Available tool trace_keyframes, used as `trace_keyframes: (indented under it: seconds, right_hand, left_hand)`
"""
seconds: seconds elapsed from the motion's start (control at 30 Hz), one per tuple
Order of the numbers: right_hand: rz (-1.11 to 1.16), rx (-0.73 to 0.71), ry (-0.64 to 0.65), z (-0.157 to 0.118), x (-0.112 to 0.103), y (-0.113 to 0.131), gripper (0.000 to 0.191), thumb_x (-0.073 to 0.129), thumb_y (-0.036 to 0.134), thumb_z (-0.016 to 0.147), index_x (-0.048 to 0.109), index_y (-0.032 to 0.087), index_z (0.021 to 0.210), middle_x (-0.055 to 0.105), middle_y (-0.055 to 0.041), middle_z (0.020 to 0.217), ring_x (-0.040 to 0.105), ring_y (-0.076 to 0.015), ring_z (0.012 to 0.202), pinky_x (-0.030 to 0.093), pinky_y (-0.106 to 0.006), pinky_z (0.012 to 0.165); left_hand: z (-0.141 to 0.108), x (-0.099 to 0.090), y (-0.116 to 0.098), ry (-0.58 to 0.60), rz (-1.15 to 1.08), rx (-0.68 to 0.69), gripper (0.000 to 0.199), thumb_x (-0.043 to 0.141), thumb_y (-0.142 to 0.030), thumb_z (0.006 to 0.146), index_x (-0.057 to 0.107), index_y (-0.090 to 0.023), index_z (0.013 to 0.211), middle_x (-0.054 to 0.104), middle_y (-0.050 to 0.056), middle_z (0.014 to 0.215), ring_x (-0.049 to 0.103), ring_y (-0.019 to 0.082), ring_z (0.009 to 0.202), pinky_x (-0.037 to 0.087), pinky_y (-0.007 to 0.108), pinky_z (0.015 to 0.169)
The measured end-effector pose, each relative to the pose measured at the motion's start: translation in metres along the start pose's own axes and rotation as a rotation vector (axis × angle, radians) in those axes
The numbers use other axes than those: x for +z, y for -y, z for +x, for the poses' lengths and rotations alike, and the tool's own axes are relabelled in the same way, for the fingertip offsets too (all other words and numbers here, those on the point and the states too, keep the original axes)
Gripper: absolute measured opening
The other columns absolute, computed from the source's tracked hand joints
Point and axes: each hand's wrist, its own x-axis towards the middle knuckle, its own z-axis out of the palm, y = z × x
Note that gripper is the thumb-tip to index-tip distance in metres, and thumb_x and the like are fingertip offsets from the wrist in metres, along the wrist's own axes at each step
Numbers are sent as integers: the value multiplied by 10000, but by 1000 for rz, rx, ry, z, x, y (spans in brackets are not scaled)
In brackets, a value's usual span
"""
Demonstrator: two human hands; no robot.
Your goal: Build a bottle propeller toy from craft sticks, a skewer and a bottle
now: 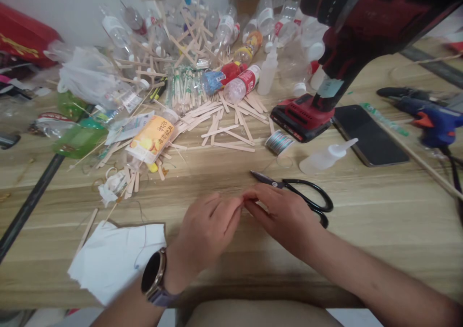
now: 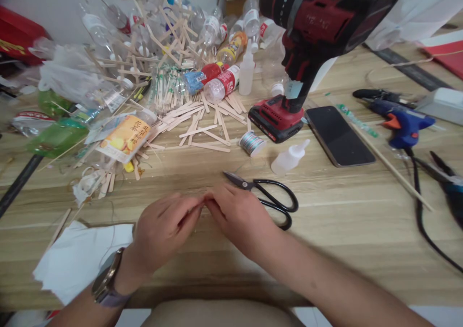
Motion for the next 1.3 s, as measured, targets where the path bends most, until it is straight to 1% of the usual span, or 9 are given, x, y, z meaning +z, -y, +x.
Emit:
trace_keyframes:
  seconds: [0.17,0.3,0.47,0.63,0.73,0.83,0.93,1.03,1.3]
  right_hand:
    - [77,32,31,0,0,0,184,497,96,880,636,209,842,740,-21,798,693,-164,744,495,-242,640]
    - [113,58,40,0,-2,1,151,516,89,841,613,202,825,707,-22,763,673,-163,713,484,-243,620]
    - [152,79,38,2,-6,1,120,515,95,813,556,204,782,654,-16,721,632,-157,663,473,-248,595]
    - [234,57,102,6,-10,-1,136,504,78,837,544,201,795,659,-34,798,629,-165,754,483,-263,663]
    - [226,34,122,7,-9,-2,137,499,77,849,540,200,804,653,-41,807,626,-168,767,486,-268,672]
    - [185,7,112,7,-7,-2,145,484,73,850,526,203,802,645,-46,798,623,-175,765,493,-277,670]
    - [166,4,96,6,-7,-3,164,473,59,841,511,210,791,638,-41,782,623,-178,760,497,-280,664]
    - [174,-6,105,6,-8,-4,164,472,57,839,508,211,797,639,-46,795,622,-178,765,498,-281,669]
    - [208,-34,182,5,-8,-7,144,462,74,864,530,197,833,634,-59,824,602,-183,781,489,-294,694]
  left_hand:
    - [3,0,-1,24,41,-21,236,408,-146,928,586,-182,777,635,-2,597,576,134,553,400,254,543]
    - [3,1,0,19,6,-46,190,400,-134,894,556,-177,794,629,0,605,568,131,543,394,246,524]
    - [3,0,2,42,-71,-113,145,408,-126,825,516,-197,759,579,-32,561,504,116,483,367,230,490]
    - [6,-6,3,140,-218,-320,105,434,-117,750,485,-207,732,467,-79,505,414,94,430,319,207,452]
    - [7,-8,3,199,-321,-409,88,446,-129,757,471,-207,723,386,-101,482,354,80,407,283,198,434]
    - [7,-9,4,240,-424,-498,79,459,-154,771,471,-206,714,356,-106,475,342,75,409,264,190,421]
    - [8,-9,5,280,-506,-567,80,469,-165,771,486,-205,704,360,-105,471,351,73,413,263,185,415]
    - [9,-10,7,309,-565,-585,69,481,-179,785,519,-202,732,390,-104,473,374,74,418,278,180,412]
    - [7,-12,14,331,-538,-480,138,505,-141,822,622,-192,875,570,-75,574,489,73,486,362,170,469]
